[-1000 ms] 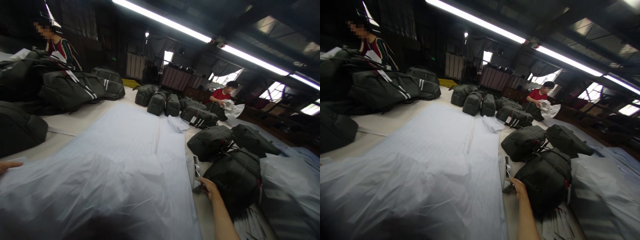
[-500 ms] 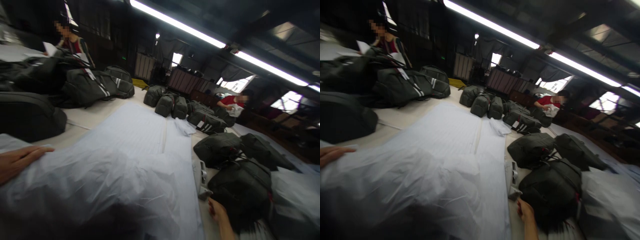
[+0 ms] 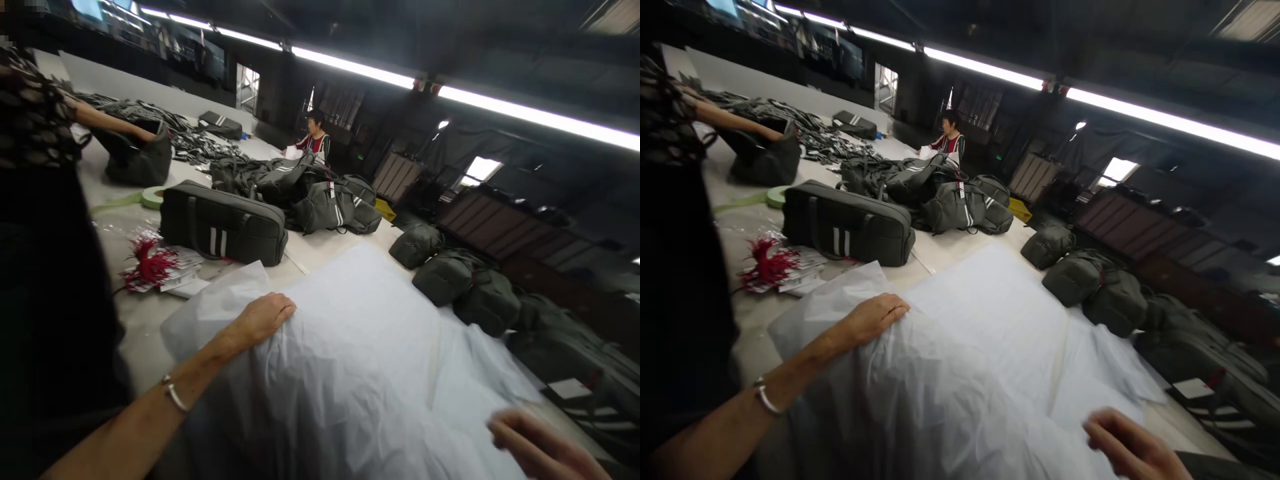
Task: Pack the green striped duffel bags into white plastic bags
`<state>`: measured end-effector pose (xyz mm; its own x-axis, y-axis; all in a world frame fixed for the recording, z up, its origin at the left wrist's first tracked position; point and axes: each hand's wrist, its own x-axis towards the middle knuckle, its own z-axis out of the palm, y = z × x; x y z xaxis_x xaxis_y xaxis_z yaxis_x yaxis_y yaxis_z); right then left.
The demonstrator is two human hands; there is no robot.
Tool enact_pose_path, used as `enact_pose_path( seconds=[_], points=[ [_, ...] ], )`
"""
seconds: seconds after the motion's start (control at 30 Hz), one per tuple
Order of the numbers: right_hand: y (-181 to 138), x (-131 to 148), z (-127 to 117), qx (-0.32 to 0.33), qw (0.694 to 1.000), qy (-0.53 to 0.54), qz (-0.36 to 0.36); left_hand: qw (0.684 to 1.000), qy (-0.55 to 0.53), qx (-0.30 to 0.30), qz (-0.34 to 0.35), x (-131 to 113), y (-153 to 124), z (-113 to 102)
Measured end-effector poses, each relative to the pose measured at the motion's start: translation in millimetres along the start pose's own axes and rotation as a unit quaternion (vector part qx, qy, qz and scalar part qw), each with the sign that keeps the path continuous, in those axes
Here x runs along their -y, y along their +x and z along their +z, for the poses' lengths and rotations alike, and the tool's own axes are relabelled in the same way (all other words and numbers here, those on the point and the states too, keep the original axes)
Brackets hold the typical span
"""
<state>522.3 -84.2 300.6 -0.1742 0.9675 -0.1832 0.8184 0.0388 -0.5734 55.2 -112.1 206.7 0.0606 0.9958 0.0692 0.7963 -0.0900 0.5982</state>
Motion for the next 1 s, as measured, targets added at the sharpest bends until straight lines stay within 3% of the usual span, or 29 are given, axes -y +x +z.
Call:
enact_pose_path(
  seconds=[0.07, 0.17, 0.23, 0.3, 0.43, 0.6, 0.67, 0.77, 0.87, 1.0],
  points=[
    [11, 75, 15, 0.138, 0.989, 0.021, -0.051, 1.0, 0.003, 0.008, 0.017, 1, -2, -3],
    [56, 185, 60, 0.337, 0.934, 0.046, -0.112, 0.999, 0.022, 0.014, 0.042, 2, -2, -6],
    [93, 231, 94, 0.426, 0.898, 0.029, -0.111, 0.998, 0.034, 0.01, 0.051, 3, -3, -6],
    [127, 251, 122, 0.481, 0.871, -0.015, -0.1, 0.998, 0.042, 0.004, 0.056, 4, -5, -5],
    [177, 252, 162, 0.545, 0.83, -0.109, -0.054, 0.996, 0.038, -0.018, 0.074, 5, -9, 1],
    [199, 251, 189, 0.582, 0.797, -0.162, -0.019, 0.993, 0.036, -0.043, 0.1, 9, -12, 5],
    [199, 250, 191, 0.576, 0.796, -0.183, -0.027, 0.992, 0.031, -0.053, 0.106, 11, -13, 7],
    [201, 238, 195, 0.51, 0.827, -0.216, -0.099, 0.991, 0.021, -0.065, 0.115, 13, -14, 9],
    [208, 208, 208, 0.502, 0.839, -0.155, -0.143, 0.99, 0.015, -0.074, 0.117, 14, -13, 9],
    [223, 167, 219, 0.613, 0.789, 0.004, -0.042, 0.99, 0.013, -0.08, 0.114, 14, -12, 7]
  ],
)
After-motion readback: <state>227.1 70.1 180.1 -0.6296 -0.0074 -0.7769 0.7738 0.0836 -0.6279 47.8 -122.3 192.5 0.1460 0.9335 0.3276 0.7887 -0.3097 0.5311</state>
